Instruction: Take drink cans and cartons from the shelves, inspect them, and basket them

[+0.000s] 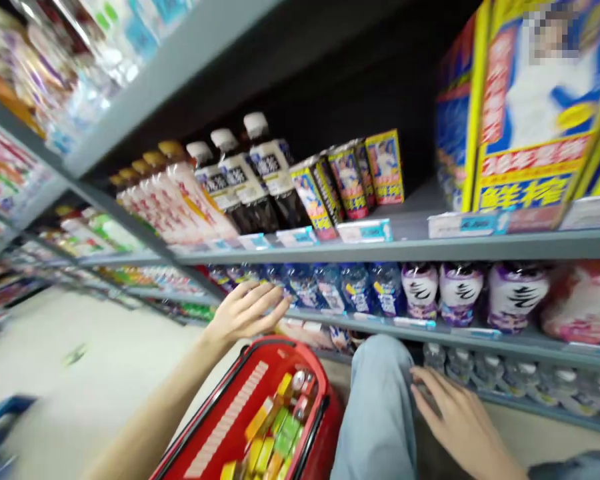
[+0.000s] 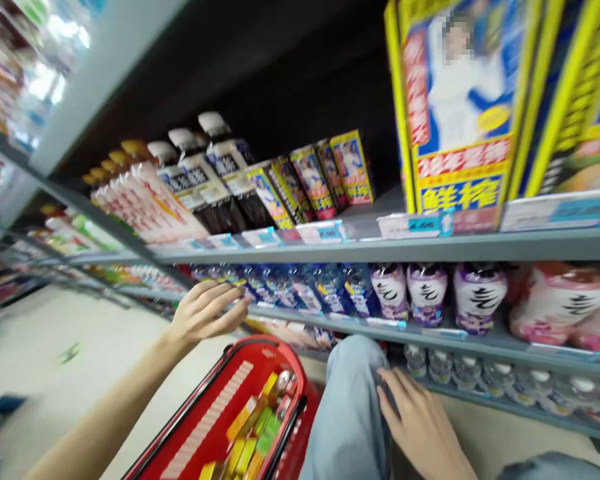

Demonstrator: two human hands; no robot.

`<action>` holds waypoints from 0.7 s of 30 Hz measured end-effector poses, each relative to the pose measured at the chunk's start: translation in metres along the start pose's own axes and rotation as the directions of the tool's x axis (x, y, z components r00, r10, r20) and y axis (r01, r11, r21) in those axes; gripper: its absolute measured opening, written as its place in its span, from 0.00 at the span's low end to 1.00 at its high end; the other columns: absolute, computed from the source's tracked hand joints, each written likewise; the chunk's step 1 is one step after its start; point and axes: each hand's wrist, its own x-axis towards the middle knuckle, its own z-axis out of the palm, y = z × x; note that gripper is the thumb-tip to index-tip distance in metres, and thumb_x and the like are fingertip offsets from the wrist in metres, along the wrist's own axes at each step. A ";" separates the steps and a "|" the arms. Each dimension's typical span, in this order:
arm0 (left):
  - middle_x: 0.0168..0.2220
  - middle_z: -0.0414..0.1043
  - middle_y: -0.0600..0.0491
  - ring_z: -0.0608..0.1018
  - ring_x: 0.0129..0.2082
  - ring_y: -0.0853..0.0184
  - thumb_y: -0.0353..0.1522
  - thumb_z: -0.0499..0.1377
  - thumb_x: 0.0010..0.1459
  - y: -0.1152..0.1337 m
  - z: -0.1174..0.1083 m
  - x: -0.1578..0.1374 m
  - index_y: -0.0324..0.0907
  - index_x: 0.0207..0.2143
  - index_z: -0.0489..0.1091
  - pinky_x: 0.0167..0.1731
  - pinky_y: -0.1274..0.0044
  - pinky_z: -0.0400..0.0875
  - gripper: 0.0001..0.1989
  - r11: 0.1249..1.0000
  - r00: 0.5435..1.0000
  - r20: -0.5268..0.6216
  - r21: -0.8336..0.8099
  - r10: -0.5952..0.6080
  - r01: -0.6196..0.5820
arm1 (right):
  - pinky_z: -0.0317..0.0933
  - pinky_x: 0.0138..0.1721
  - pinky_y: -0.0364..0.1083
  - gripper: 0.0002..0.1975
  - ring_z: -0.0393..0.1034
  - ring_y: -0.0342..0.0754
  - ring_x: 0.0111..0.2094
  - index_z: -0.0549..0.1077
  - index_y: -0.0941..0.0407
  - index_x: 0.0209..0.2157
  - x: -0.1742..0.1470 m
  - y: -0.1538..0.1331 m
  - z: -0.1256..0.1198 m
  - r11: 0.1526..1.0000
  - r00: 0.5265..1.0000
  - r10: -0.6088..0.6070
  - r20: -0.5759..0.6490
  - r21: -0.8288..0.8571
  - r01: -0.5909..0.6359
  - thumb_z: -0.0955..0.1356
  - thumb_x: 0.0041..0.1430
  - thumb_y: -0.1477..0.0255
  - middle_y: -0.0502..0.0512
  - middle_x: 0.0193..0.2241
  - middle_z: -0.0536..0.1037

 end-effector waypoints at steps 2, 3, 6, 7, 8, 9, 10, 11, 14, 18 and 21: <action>0.39 0.80 0.52 0.80 0.40 0.64 0.30 0.60 0.60 -0.001 0.007 -0.034 0.54 0.47 0.73 0.42 0.69 0.74 0.14 0.996 0.983 0.178 -0.069 -0.042 0.055 | 0.75 0.40 0.48 0.15 0.80 0.53 0.44 0.71 0.52 0.54 -0.003 0.000 0.000 0.999 0.998 0.012 0.058 -0.032 -0.010 0.60 0.72 0.64 0.56 0.48 0.81; 0.38 0.79 0.50 0.80 0.39 0.63 0.31 0.59 0.61 -0.001 0.012 -0.050 0.51 0.45 0.73 0.42 0.69 0.73 0.11 0.991 0.964 0.252 -0.078 -0.089 0.112 | 0.75 0.41 0.50 0.17 0.79 0.54 0.47 0.69 0.52 0.56 -0.004 0.000 0.001 0.999 0.997 0.016 0.075 -0.052 -0.012 0.60 0.71 0.62 0.57 0.50 0.80; 0.37 0.78 0.45 0.78 0.40 0.60 0.34 0.54 0.62 0.002 0.033 -0.101 0.44 0.42 0.74 0.43 0.67 0.72 0.11 0.919 0.798 0.500 -0.010 -0.336 0.394 | 0.72 0.51 0.54 0.25 0.70 0.58 0.58 0.62 0.52 0.64 -0.007 -0.002 0.006 0.999 0.989 0.008 0.146 -0.042 -0.002 0.61 0.71 0.59 0.58 0.62 0.71; 0.39 0.77 0.44 0.78 0.42 0.59 0.35 0.52 0.63 0.004 0.041 -0.119 0.42 0.41 0.74 0.46 0.67 0.71 0.12 0.865 0.690 0.584 0.041 -0.427 0.501 | 0.69 0.55 0.55 0.27 0.66 0.58 0.62 0.59 0.52 0.67 -0.008 -0.003 0.008 1.000 0.984 0.000 0.176 -0.019 0.003 0.61 0.70 0.59 0.58 0.65 0.66; 0.41 0.77 0.42 0.77 0.44 0.58 0.36 0.50 0.63 0.008 0.049 -0.136 0.41 0.42 0.74 0.48 0.67 0.70 0.14 0.806 0.578 0.650 0.093 -0.494 0.584 | 0.66 0.59 0.57 0.29 0.62 0.59 0.65 0.56 0.52 0.68 -0.009 -0.005 0.010 1.000 0.979 -0.012 0.204 0.006 0.011 0.62 0.70 0.59 0.58 0.68 0.61; 0.44 0.77 0.42 0.77 0.45 0.58 0.36 0.48 0.64 0.012 0.056 -0.153 0.40 0.43 0.73 0.49 0.66 0.69 0.16 0.755 0.482 0.695 0.135 -0.533 0.641 | 0.63 0.62 0.59 0.31 0.57 0.60 0.67 0.55 0.52 0.69 -0.010 -0.008 0.012 0.999 0.973 -0.025 0.229 0.027 0.019 0.62 0.70 0.59 0.58 0.70 0.57; 0.46 0.76 0.41 0.77 0.45 0.58 0.35 0.47 0.64 0.017 0.064 -0.169 0.39 0.44 0.73 0.48 0.67 0.69 0.17 0.716 0.405 0.730 0.163 -0.550 0.679 | 0.61 0.63 0.60 0.32 0.53 0.61 0.69 0.53 0.52 0.70 -0.011 -0.010 0.015 0.999 0.967 -0.037 0.252 0.037 0.029 0.62 0.69 0.59 0.58 0.71 0.54; 0.47 0.76 0.42 0.77 0.43 0.58 0.34 0.47 0.64 0.024 0.072 -0.184 0.39 0.45 0.73 0.47 0.67 0.70 0.17 0.690 0.350 0.758 0.176 -0.550 0.702 | 0.59 0.65 0.62 0.33 0.48 0.62 0.71 0.52 0.52 0.70 -0.012 -0.012 0.017 0.999 0.961 -0.047 0.272 0.038 0.038 0.63 0.69 0.59 0.57 0.72 0.51; 0.44 0.78 0.46 0.78 0.38 0.61 0.36 0.51 0.64 0.046 0.094 -0.222 0.41 0.44 0.74 0.41 0.70 0.72 0.14 0.629 0.195 0.855 0.182 -0.481 0.756 | 0.58 0.65 0.64 0.32 0.40 0.63 0.73 0.53 0.50 0.70 -0.013 -0.014 0.022 0.999 0.946 -0.051 0.321 0.011 0.050 0.63 0.70 0.59 0.54 0.73 0.46; 0.35 0.77 0.51 0.78 0.34 0.67 0.42 0.60 0.64 0.086 0.123 -0.260 0.38 0.40 0.74 0.38 0.71 0.75 0.15 0.553 0.049 0.954 0.130 -0.297 0.823 | 0.65 0.61 0.60 0.28 0.40 0.60 0.73 0.56 0.46 0.69 -0.011 -0.012 0.024 1.000 0.931 -0.003 0.365 -0.007 0.006 0.62 0.71 0.62 0.50 0.73 0.45; 0.41 0.76 0.49 0.79 0.38 0.65 0.40 0.60 0.65 0.117 0.149 -0.276 0.37 0.45 0.73 0.41 0.69 0.77 0.15 0.497 0.103 0.951 0.058 -0.291 0.866 | 0.65 0.61 0.61 0.27 0.40 0.60 0.73 0.57 0.47 0.68 -0.010 -0.011 0.024 1.000 0.928 0.019 0.372 -0.016 -0.015 0.62 0.70 0.62 0.49 0.74 0.45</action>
